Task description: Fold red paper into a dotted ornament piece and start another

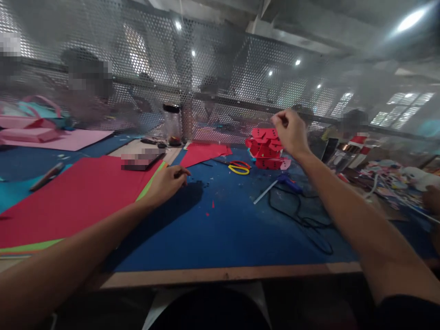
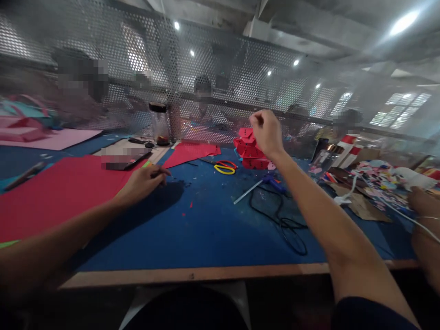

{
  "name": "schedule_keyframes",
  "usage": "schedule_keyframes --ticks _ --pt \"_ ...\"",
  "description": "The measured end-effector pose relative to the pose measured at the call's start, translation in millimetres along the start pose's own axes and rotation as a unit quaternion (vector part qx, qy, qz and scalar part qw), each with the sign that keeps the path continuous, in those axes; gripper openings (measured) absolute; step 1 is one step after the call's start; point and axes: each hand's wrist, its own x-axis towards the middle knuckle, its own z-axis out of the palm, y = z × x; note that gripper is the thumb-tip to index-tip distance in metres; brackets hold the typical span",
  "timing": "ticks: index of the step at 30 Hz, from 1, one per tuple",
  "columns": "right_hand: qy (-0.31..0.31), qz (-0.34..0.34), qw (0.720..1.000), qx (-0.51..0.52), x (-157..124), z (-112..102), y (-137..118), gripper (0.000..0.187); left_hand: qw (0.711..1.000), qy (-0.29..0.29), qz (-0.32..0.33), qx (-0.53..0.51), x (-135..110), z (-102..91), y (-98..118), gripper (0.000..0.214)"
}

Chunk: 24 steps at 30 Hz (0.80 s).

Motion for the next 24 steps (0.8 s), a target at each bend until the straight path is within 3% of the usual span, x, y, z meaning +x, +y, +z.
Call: schedule_keyframes --ticks 4,7,12,24 --pt "-0.095 -0.156 0.981 0.071 -71 -11 -77 0.015 1.0 0.013 0.01 0.022 3 -0.8 -4 0.032" --pt "-0.148 -0.235 0.959 0.06 -117 -7 -103 0.011 0.998 0.026 0.018 0.059 4 -0.3 -7 0.032" --pt "-0.172 -0.252 0.949 0.078 -152 9 -95 0.012 0.988 0.022 0.047 0.145 11 -0.6 -16 0.034" --pt "-0.174 -0.23 0.953 0.097 -157 22 -81 0.013 0.958 -0.044 0.03 0.281 89 18.7 -34 0.044"
